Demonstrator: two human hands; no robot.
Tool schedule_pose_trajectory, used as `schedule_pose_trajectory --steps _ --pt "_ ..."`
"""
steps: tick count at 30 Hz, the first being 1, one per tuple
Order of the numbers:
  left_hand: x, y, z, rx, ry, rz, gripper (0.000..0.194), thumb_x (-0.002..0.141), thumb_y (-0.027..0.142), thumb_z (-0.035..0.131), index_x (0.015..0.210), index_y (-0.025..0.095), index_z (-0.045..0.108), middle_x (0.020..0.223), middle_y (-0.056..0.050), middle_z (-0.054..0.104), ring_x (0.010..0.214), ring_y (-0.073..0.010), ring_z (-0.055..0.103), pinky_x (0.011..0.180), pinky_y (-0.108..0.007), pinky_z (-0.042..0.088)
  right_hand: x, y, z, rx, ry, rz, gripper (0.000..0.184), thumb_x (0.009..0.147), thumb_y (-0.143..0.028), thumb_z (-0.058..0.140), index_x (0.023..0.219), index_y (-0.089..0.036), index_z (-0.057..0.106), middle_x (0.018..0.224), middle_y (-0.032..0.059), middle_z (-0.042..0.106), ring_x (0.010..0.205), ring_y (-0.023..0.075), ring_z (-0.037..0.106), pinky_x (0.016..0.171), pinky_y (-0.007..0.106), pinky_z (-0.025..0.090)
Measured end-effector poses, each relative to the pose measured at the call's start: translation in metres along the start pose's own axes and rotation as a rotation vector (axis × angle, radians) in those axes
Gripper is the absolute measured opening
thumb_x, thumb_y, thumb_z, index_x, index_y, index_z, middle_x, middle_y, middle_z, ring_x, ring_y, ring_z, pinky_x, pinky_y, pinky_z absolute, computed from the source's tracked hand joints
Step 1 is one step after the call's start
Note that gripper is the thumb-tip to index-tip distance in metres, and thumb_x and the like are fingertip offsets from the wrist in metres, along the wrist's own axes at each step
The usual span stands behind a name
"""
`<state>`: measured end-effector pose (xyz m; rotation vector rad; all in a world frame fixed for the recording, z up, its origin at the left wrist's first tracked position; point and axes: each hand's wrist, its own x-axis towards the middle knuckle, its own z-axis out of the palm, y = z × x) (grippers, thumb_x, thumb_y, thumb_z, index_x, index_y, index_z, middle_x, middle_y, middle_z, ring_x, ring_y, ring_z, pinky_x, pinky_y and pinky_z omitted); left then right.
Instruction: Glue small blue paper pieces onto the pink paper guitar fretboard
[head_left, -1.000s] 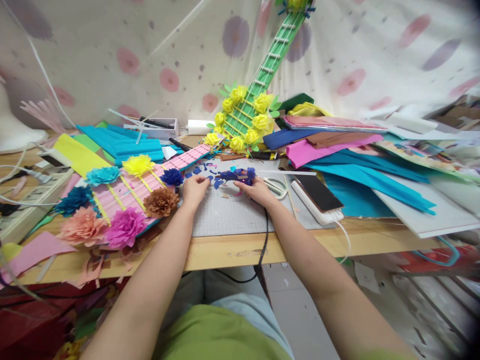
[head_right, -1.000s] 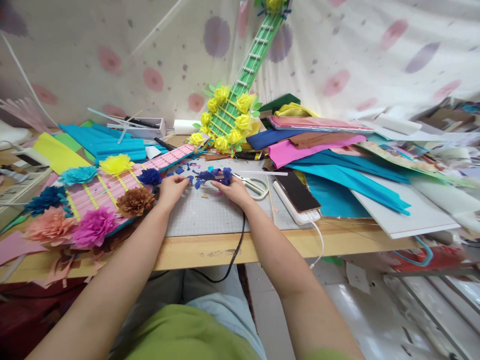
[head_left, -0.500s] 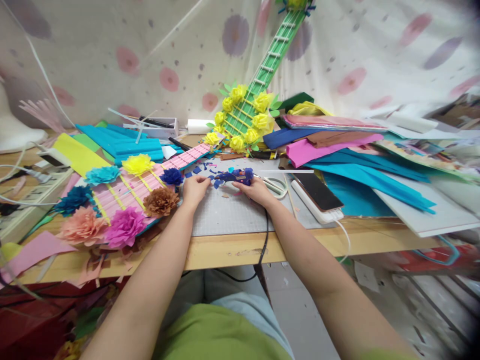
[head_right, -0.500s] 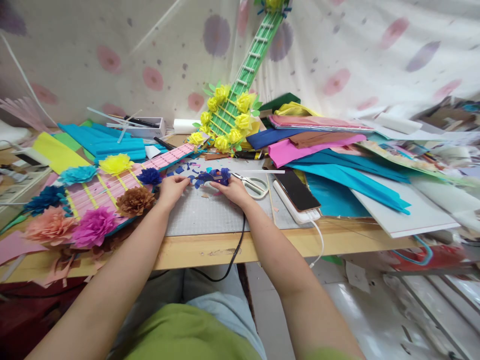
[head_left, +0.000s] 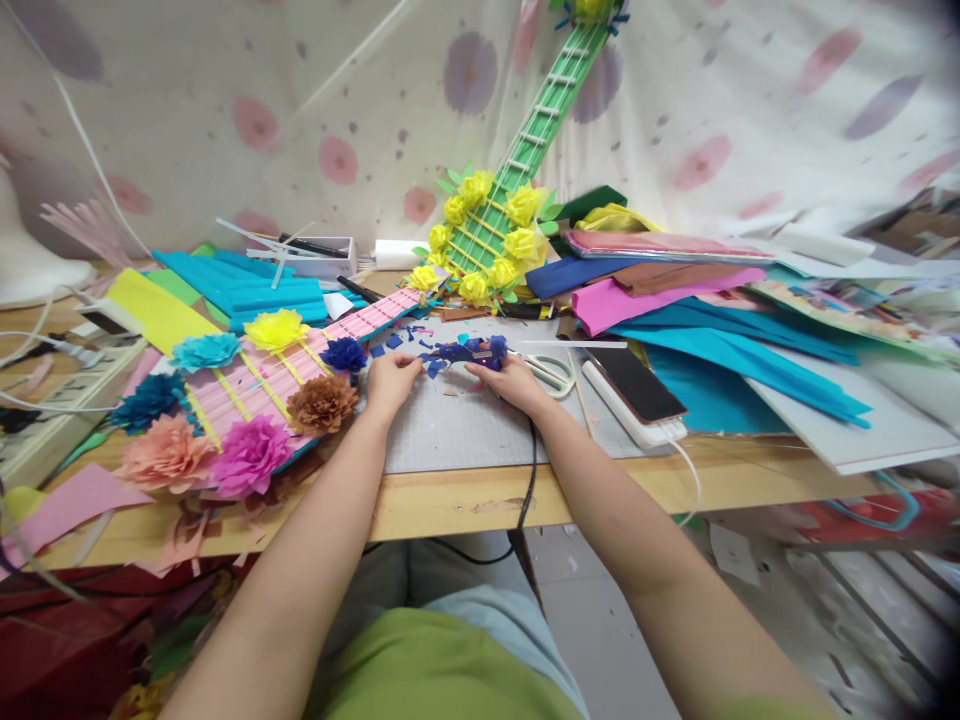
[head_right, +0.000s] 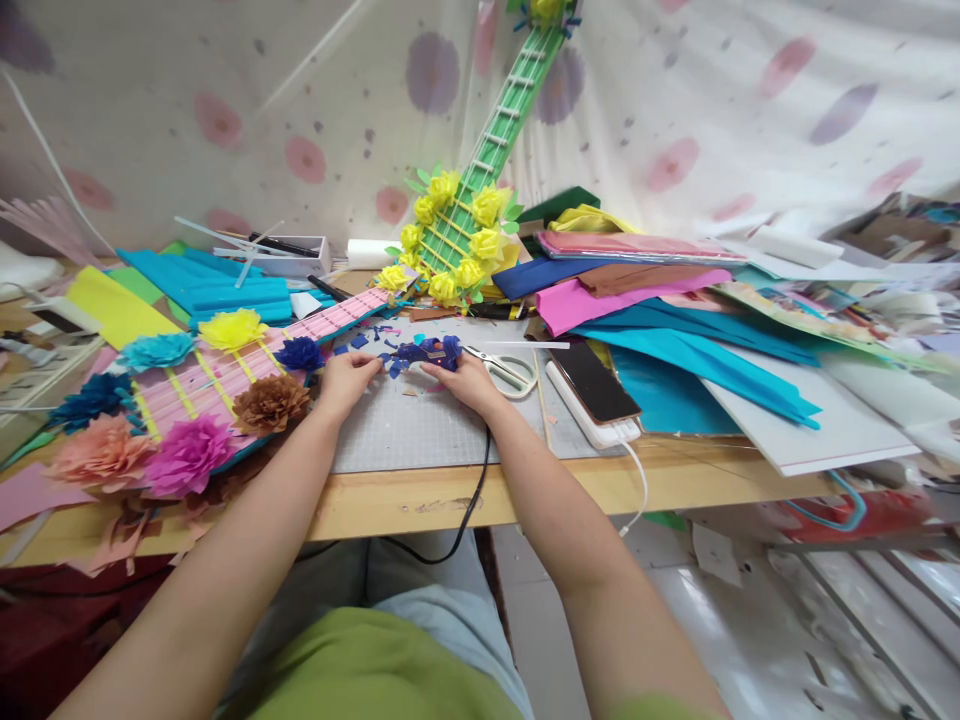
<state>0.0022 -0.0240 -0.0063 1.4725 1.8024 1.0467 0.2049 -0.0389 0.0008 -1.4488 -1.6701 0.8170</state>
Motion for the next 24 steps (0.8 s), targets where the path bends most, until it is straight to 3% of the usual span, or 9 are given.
schedule_pose_trajectory --steps 6,13,18,24 --pt "0.003 -0.005 0.003 -0.047 -0.026 0.012 0.018 0.069 0.034 0.061 0.07 0.019 0.071 0.068 -0.003 0.07 0.056 -0.0141 0.057 0.053 -0.025 0.038 -0.001 -0.003 0.0 -0.004 0.014 0.046 0.039 0.069 -0.053 0.063 0.086 -0.019 0.069 0.079 0.0038 0.068 0.081 0.0211 0.062 0.076 0.031 0.046" --pt "-0.002 0.002 0.008 -0.283 -0.099 0.148 0.013 0.069 0.026 0.062 0.073 0.016 0.069 0.066 -0.001 0.069 0.049 -0.0094 0.05 0.052 -0.023 0.039 0.006 0.008 0.002 0.054 0.186 0.118 0.045 0.068 -0.058 0.061 0.084 -0.017 0.067 0.067 0.0054 0.066 0.074 0.0209 0.063 0.069 0.03 0.047" --pt "-0.005 0.007 0.01 -0.362 -0.086 0.138 0.008 0.068 0.023 0.063 0.068 0.016 0.066 0.062 0.0 0.066 0.047 -0.0088 0.048 0.05 -0.022 0.038 0.013 0.01 0.0 0.016 0.343 0.152 0.048 0.066 -0.058 0.062 0.088 -0.016 0.068 0.078 0.0088 0.07 0.082 0.024 0.065 0.074 0.032 0.047" --pt "-0.005 0.006 0.014 -0.471 -0.031 0.13 0.01 0.066 0.026 0.064 0.067 0.016 0.065 0.059 0.0 0.064 0.046 -0.0087 0.048 0.05 -0.023 0.04 0.026 0.007 0.003 -0.115 0.331 0.167 0.048 0.07 -0.056 0.061 0.094 -0.015 0.068 0.091 0.0127 0.07 0.09 0.0273 0.065 0.079 0.035 0.046"
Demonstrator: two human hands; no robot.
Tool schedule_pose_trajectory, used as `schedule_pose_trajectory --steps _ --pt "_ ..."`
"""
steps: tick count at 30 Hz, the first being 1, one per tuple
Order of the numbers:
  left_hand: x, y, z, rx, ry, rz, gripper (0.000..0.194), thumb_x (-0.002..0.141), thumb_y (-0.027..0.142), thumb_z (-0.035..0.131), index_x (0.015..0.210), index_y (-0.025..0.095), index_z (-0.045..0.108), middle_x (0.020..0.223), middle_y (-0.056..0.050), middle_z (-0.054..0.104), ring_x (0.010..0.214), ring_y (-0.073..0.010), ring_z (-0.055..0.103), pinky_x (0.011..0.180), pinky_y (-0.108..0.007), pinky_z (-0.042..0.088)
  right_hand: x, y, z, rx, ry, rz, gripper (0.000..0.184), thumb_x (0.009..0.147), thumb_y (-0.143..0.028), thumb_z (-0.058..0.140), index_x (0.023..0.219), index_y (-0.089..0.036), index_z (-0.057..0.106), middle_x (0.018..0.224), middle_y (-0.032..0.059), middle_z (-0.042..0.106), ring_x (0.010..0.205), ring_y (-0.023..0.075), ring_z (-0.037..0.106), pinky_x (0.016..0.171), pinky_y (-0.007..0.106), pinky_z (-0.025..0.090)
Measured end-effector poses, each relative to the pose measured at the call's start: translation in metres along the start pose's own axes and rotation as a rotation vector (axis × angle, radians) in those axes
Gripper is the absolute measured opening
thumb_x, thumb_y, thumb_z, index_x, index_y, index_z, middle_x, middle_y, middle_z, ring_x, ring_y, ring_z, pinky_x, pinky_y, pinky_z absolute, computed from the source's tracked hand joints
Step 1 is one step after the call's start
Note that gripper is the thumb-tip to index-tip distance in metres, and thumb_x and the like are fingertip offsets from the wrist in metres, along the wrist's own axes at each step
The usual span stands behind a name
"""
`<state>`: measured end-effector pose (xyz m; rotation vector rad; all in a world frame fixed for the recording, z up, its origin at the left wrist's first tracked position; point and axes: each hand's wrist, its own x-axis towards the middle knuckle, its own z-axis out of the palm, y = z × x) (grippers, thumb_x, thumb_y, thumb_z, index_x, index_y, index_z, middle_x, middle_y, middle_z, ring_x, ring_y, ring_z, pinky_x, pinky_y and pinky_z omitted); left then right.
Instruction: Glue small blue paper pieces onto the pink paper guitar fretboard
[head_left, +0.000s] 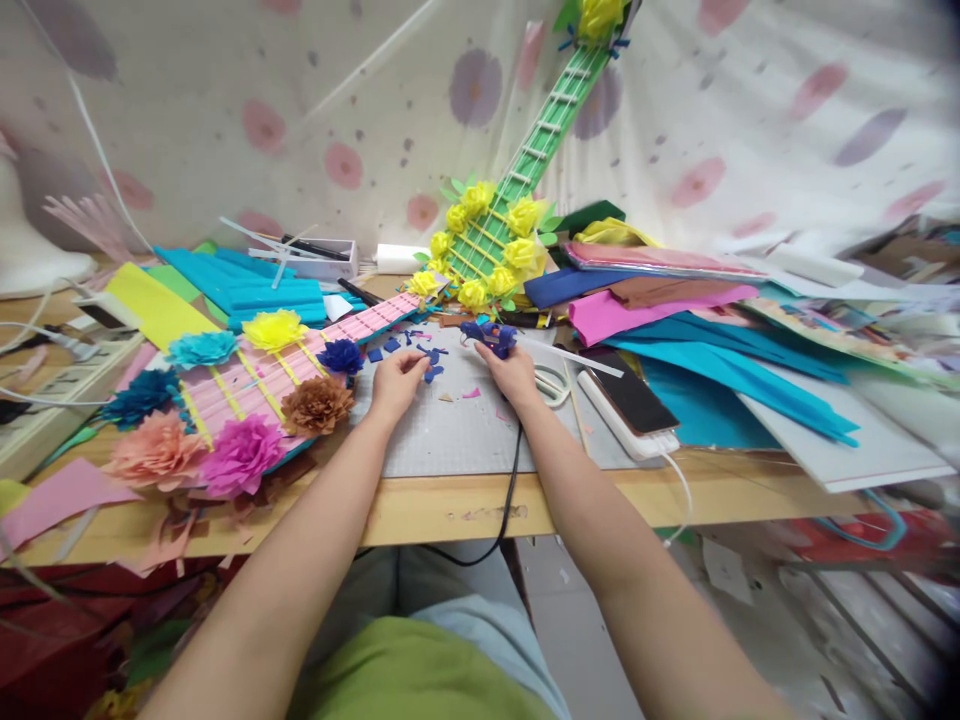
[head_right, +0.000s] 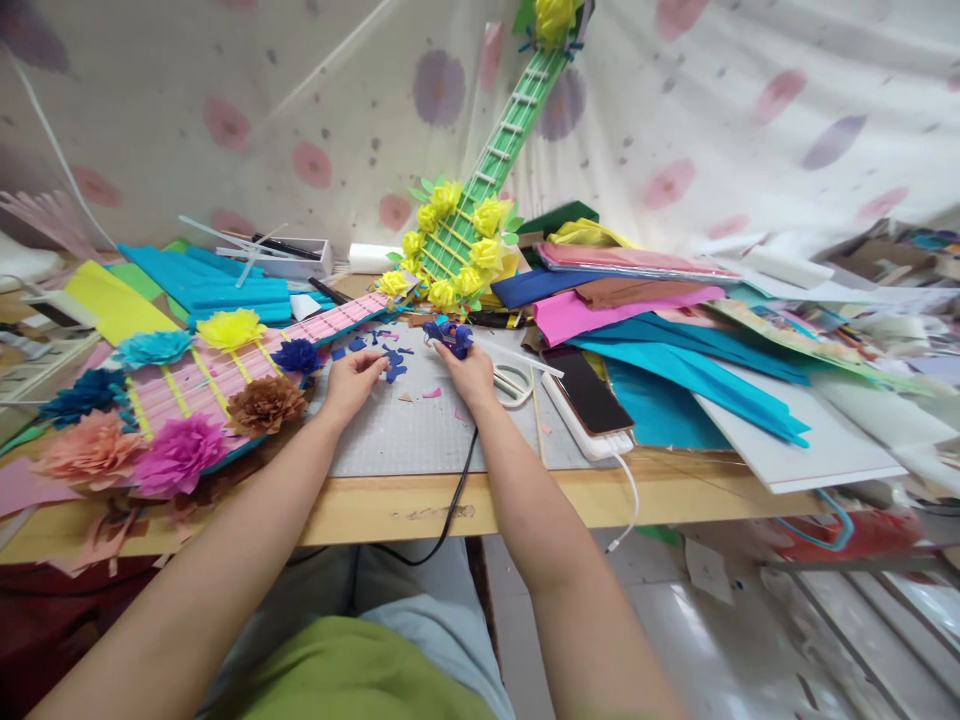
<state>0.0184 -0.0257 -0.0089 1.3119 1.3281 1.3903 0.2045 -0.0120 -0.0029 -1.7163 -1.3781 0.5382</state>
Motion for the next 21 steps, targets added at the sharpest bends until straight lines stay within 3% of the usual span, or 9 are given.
schedule_pose_trajectory --steps 6,11,17,21 --pt "-0.001 -0.007 0.003 0.047 0.068 0.113 0.016 0.068 0.032 0.062 0.073 0.017 0.066 0.066 -0.002 0.065 0.056 -0.0113 0.054 0.055 -0.023 0.043 -0.002 -0.001 -0.002 -0.102 -0.103 -0.077 0.048 0.073 -0.055 0.06 0.107 -0.02 0.064 0.101 0.0105 0.069 0.096 0.0277 0.063 0.081 0.038 0.046" --pt "-0.001 -0.005 0.0 0.057 0.18 0.111 0.015 0.072 0.03 0.059 0.08 0.018 0.063 0.072 0.0 0.063 0.051 -0.0092 0.054 0.053 -0.022 0.042 -0.006 0.001 -0.007 -0.101 -0.071 -0.118 0.05 0.072 -0.053 0.061 0.108 -0.018 0.059 0.104 0.0111 0.065 0.095 0.0255 0.061 0.082 0.037 0.044" --pt "-0.006 0.004 0.0 0.062 0.175 0.14 0.019 0.072 0.031 0.062 0.083 0.017 0.067 0.073 -0.002 0.067 0.052 -0.0101 0.057 0.052 -0.022 0.042 -0.013 0.002 -0.019 -0.215 0.113 -0.132 0.043 0.064 -0.056 0.064 0.081 -0.02 0.049 0.083 0.005 0.058 0.078 0.0196 0.054 0.068 0.031 0.039" --pt "-0.008 0.007 0.002 0.014 0.175 0.082 0.019 0.07 0.031 0.064 0.081 0.017 0.071 0.068 -0.003 0.067 0.052 -0.01 0.055 0.048 -0.021 0.041 -0.022 -0.009 -0.032 -0.317 0.054 -0.078 0.04 0.067 -0.052 0.062 0.062 -0.022 0.037 0.061 -0.0018 0.047 0.06 0.0144 0.044 0.056 0.027 0.027"
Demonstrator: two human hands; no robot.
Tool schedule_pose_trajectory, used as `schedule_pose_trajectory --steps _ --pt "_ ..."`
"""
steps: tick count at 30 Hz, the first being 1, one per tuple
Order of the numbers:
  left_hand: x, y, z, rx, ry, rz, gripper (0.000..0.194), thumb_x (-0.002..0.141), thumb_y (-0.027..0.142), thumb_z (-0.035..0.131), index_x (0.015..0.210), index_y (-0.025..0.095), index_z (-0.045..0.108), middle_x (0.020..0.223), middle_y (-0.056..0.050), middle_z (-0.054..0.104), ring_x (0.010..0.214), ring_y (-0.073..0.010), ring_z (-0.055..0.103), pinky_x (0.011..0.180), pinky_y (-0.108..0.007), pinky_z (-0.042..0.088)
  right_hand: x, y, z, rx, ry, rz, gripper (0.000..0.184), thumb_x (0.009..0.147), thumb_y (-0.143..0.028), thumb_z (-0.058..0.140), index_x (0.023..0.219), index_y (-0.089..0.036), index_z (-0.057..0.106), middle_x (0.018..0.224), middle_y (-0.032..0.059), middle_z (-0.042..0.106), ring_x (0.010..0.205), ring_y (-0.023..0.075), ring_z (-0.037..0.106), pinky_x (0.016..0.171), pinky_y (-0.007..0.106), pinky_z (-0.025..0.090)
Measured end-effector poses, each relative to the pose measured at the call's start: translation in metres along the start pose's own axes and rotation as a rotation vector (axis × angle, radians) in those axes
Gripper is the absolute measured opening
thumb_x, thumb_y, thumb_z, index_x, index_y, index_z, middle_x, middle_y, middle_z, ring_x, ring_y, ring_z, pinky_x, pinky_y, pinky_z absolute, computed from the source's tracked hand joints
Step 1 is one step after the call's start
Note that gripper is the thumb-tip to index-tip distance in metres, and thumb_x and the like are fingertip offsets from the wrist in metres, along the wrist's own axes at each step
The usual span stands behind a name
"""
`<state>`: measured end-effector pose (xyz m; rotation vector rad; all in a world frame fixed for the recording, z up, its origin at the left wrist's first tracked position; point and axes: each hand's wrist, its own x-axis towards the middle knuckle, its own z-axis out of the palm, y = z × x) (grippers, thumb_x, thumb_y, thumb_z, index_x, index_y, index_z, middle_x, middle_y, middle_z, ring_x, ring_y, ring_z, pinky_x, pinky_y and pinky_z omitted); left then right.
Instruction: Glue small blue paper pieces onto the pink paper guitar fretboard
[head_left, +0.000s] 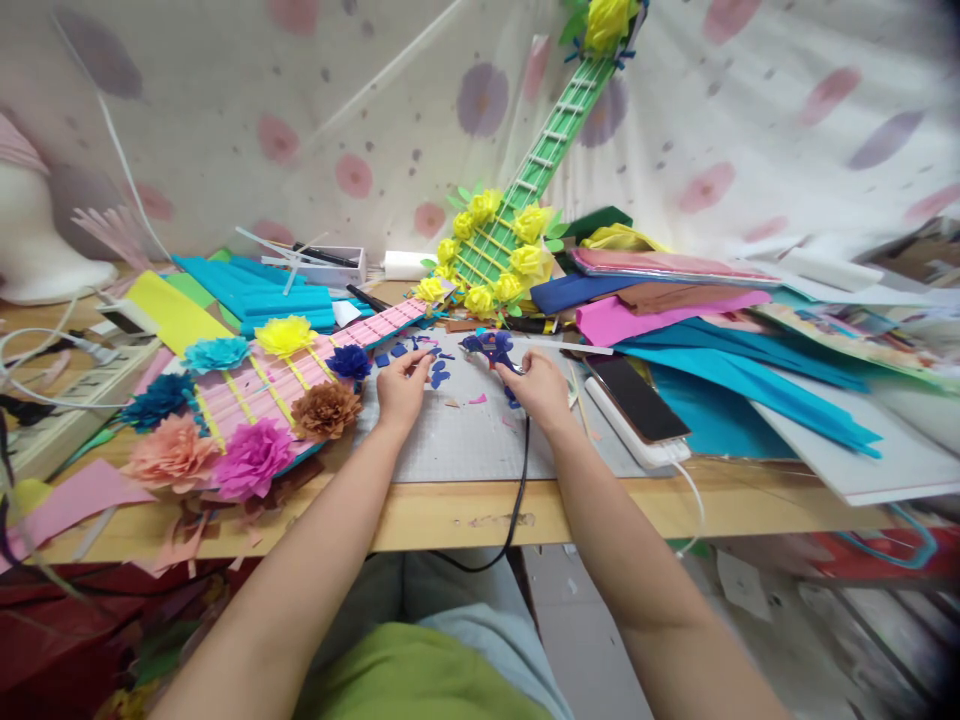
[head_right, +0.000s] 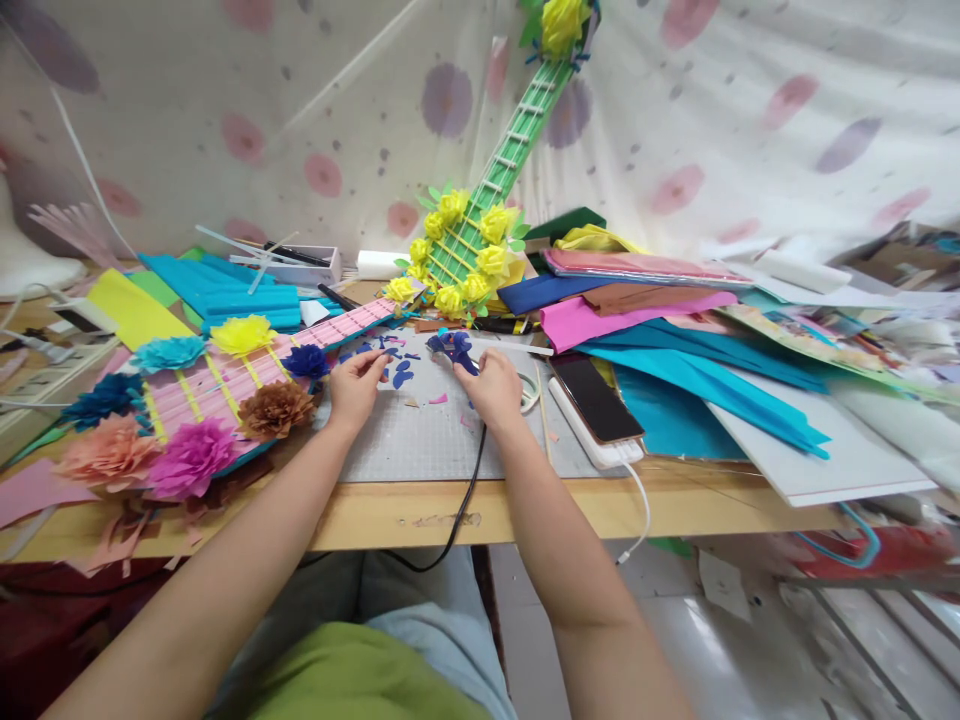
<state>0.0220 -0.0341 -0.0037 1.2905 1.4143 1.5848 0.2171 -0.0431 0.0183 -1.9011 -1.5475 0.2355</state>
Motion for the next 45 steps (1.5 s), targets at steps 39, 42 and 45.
schedule_pose_trajectory --steps 39,42,45 --pt "-0.023 0.015 0.023 -0.526 -0.165 -0.436 0.029 0.051 0.014 0.066 0.071 0.018 0.044 0.065 0.004 0.059 0.049 -0.004 0.045 0.043 -0.015 0.039 -0.011 -0.03 0.037 1.224 -0.407 0.184 0.044 0.045 -0.04 0.078 0.073 -0.02 0.052 0.065 -0.0038 0.063 0.063 0.0113 0.062 0.067 0.028 0.05" --pt "-0.022 0.014 0.021 -0.509 -0.175 -0.421 0.03 0.05 0.014 0.066 0.069 0.017 0.044 0.068 0.004 0.06 0.051 -0.0041 0.047 0.048 -0.018 0.045 -0.009 -0.028 0.039 1.242 -0.416 0.209 0.048 0.042 -0.038 0.081 0.075 -0.021 0.05 0.061 -0.0051 0.063 0.059 0.0114 0.062 0.065 0.028 0.05" --pt "-0.021 0.016 0.018 -0.509 -0.177 -0.414 0.03 0.05 0.014 0.067 0.068 0.017 0.043 0.07 0.003 0.059 0.053 -0.0043 0.049 0.05 -0.019 0.047 -0.008 -0.026 0.041 1.248 -0.429 0.214 0.049 0.043 -0.036 0.08 0.078 -0.021 0.049 0.06 -0.0059 0.062 0.057 0.0107 0.061 0.064 0.027 0.05"
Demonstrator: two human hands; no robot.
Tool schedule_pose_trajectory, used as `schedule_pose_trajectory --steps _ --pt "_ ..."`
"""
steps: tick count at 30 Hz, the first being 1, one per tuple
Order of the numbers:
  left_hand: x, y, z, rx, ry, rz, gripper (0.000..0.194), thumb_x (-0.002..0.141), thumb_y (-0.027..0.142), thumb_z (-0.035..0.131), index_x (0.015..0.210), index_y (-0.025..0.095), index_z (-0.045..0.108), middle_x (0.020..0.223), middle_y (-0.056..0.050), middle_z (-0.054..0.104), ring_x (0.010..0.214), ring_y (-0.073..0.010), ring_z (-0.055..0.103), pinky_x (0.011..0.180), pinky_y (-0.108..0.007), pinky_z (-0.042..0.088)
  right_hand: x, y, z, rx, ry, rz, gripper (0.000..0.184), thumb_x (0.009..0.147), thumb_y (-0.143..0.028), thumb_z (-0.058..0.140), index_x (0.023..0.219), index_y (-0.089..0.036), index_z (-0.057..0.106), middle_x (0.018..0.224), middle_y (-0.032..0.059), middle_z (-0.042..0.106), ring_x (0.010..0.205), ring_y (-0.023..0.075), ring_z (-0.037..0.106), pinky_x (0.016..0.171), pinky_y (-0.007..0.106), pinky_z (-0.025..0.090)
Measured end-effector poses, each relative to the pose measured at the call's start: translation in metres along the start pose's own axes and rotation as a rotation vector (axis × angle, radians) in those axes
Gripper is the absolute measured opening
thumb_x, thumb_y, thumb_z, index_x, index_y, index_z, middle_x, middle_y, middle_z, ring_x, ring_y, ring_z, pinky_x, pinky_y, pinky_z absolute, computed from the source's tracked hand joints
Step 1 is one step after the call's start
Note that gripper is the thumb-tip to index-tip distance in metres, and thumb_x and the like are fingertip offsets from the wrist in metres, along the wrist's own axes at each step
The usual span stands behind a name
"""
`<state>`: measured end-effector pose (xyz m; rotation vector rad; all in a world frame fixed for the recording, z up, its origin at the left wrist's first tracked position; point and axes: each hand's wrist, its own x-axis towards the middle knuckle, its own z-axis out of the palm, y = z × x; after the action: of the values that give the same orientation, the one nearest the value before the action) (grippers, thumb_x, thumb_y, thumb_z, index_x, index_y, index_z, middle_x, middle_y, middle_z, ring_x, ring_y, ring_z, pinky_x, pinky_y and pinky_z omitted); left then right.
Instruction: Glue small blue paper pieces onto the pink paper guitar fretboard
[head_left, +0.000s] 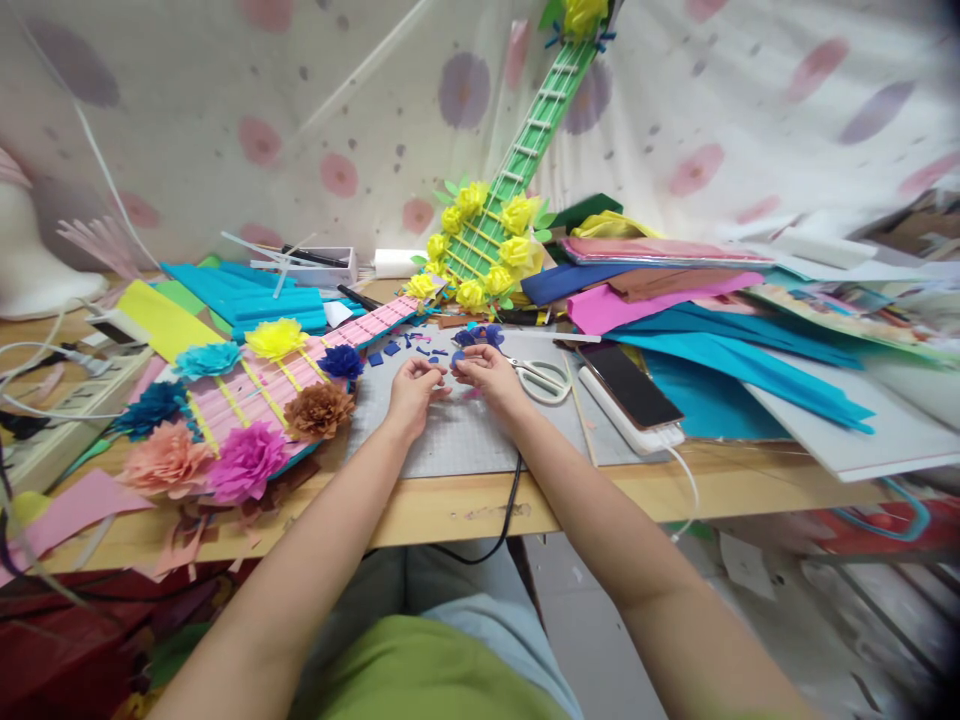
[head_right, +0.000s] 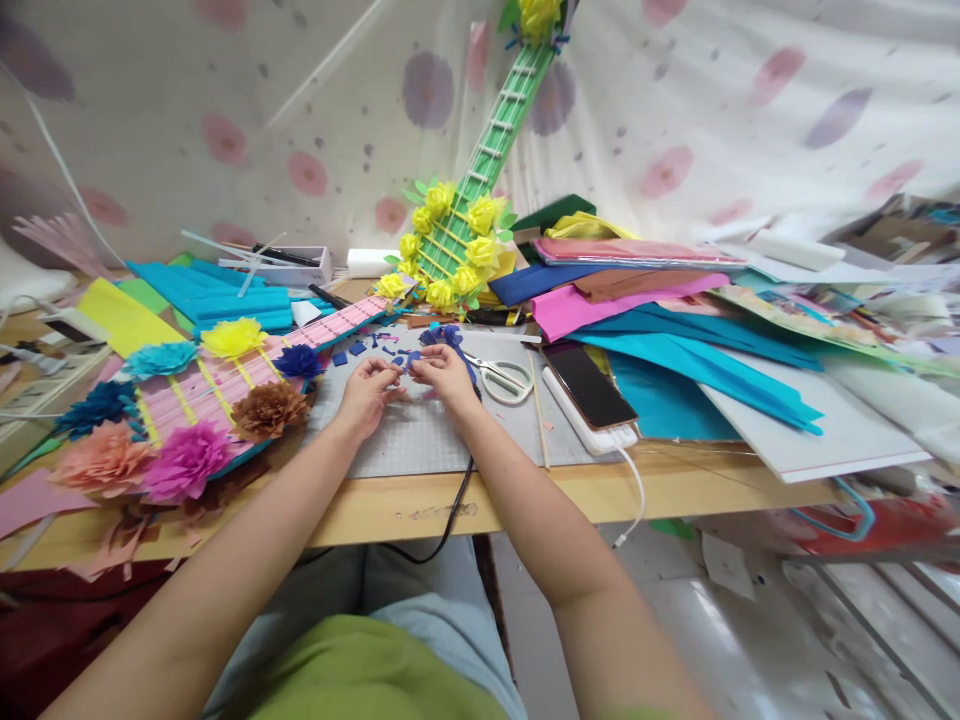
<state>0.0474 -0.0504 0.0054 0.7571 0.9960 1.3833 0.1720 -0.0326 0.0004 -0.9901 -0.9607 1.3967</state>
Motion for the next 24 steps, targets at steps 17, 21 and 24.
schedule_pose_trajectory --steps 17,21,24 --pt "-0.003 -0.001 0.004 0.199 0.029 0.092 0.028 0.056 0.033 0.075 0.071 0.014 0.062 0.063 0.0 0.059 0.058 -0.0109 0.055 0.048 -0.023 0.049 -0.005 0.002 0.0 -0.129 -0.071 -0.024 0.048 0.052 -0.035 0.077 0.085 -0.022 0.045 0.066 -0.0056 0.066 0.058 0.0113 0.063 0.059 0.027 0.05" --pt "-0.005 0.02 0.007 0.216 0.089 0.207 0.027 0.058 0.033 0.074 0.072 0.015 0.06 0.067 0.001 0.06 0.055 -0.0101 0.057 0.049 -0.023 0.05 -0.008 0.004 0.002 -0.215 -0.142 -0.072 0.04 0.058 -0.038 0.073 0.084 -0.022 0.046 0.067 -0.0043 0.066 0.061 0.0118 0.062 0.059 0.026 0.049" --pt "-0.007 0.052 0.007 0.288 0.034 0.326 0.024 0.061 0.033 0.072 0.074 0.015 0.062 0.066 0.001 0.06 0.055 -0.0107 0.058 0.048 -0.022 0.049 -0.011 0.007 0.003 -0.384 -0.163 -0.174 0.028 0.063 -0.037 0.066 0.08 -0.022 0.049 0.065 -0.0041 0.062 0.059 0.0112 0.057 0.059 0.026 0.046"
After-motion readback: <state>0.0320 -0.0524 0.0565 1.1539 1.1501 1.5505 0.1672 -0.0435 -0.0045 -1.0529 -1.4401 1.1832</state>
